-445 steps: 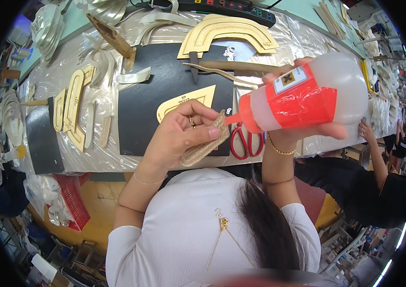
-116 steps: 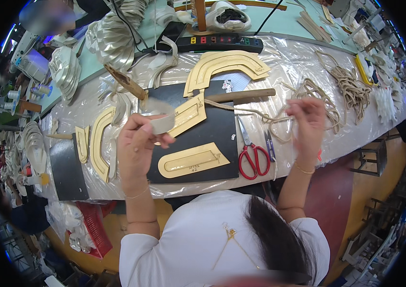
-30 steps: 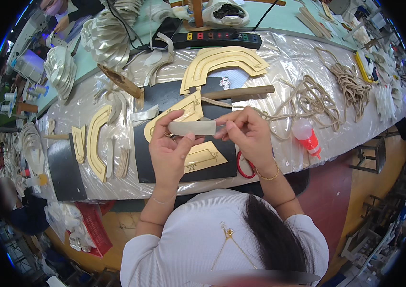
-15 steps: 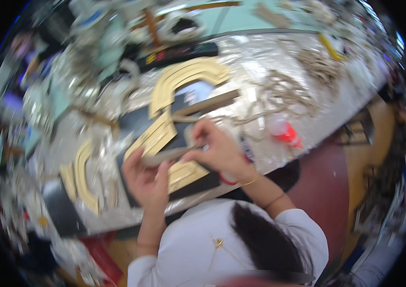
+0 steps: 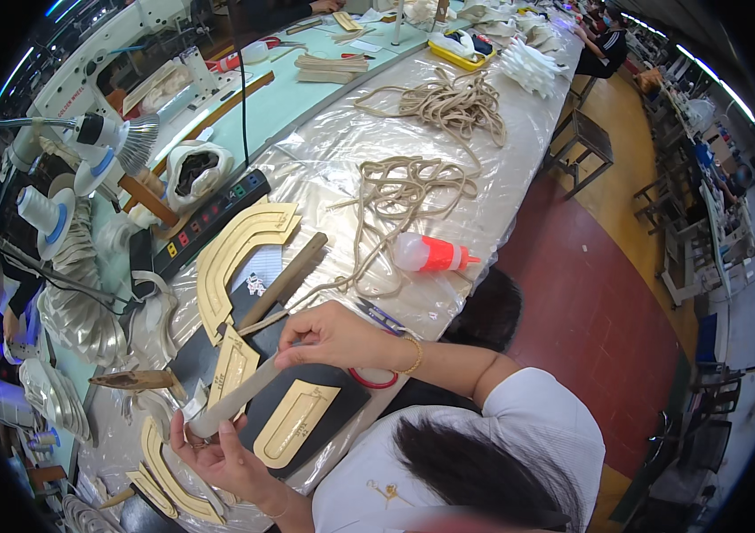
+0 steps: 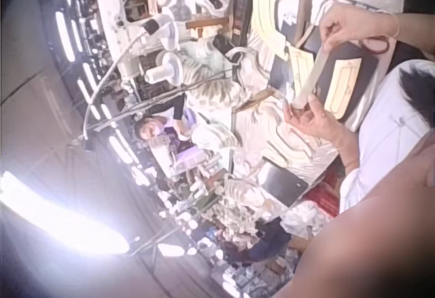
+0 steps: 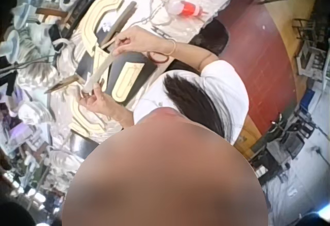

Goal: The person applies glue to a curved hat part, places a fabric strip onto it, trims the excess with scissors, and presses the strip into place. They repeat this process on additional hat parts, using a wooden mallet to flatten the glued areas.

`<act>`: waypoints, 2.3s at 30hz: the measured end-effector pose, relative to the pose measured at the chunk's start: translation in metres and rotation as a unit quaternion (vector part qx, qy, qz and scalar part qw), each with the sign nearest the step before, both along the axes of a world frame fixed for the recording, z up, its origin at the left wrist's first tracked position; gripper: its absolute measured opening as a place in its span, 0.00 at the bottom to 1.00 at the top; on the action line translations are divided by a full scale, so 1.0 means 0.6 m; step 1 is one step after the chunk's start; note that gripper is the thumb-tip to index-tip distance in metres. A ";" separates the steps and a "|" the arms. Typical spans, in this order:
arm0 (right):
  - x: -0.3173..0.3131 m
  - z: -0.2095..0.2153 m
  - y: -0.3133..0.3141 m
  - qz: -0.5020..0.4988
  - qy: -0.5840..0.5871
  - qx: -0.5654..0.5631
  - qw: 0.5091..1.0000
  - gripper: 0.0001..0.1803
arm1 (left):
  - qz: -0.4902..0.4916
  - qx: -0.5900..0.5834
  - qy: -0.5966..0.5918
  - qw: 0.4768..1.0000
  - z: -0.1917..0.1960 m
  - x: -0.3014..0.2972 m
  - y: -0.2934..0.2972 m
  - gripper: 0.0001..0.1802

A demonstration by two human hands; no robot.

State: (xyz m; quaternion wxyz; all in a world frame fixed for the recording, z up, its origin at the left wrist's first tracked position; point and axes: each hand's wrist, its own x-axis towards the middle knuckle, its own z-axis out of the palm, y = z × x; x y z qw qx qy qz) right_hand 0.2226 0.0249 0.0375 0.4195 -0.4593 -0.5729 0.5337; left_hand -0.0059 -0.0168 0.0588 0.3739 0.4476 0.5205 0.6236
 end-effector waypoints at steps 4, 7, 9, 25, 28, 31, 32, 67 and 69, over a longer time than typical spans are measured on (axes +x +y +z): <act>0.008 -0.001 -0.002 -0.027 0.026 0.012 0.999 0.07 | 0.000 0.019 -0.075 0.997 -0.007 -0.009 0.013 0.33; 0.022 -0.001 0.001 -0.061 -0.002 -0.021 0.998 0.05 | -0.020 0.023 -0.134 0.991 -0.019 -0.022 0.014 0.33; 0.039 -0.002 0.005 -0.087 -0.020 -0.019 0.996 0.04 | -0.016 0.026 -0.162 0.986 -0.018 -0.034 0.015 0.34; -0.068 0.034 0.002 0.106 -0.024 0.107 0.988 0.10 | -0.204 0.010 0.160 0.966 -0.008 -0.010 -0.005 0.36; -0.086 0.037 -0.008 0.010 -0.098 0.211 0.973 0.08 | -0.039 0.155 0.228 0.960 -0.022 0.009 0.006 0.32; -0.103 0.036 -0.008 -0.038 -0.095 0.277 0.955 0.06 | -0.043 0.139 0.234 0.961 -0.026 0.022 -0.004 0.24; -0.107 0.035 -0.007 -0.035 -0.084 0.285 0.954 0.06 | -0.059 0.129 0.239 0.961 -0.027 0.025 -0.005 0.24; -0.094 0.017 -0.007 0.046 0.006 0.237 0.970 0.04 | -0.136 -0.084 -0.077 0.984 -0.032 -0.002 0.000 0.09; -0.099 0.009 -0.005 0.031 0.001 0.256 0.966 0.05 | -0.142 -0.013 -0.172 0.975 -0.039 0.006 0.007 0.08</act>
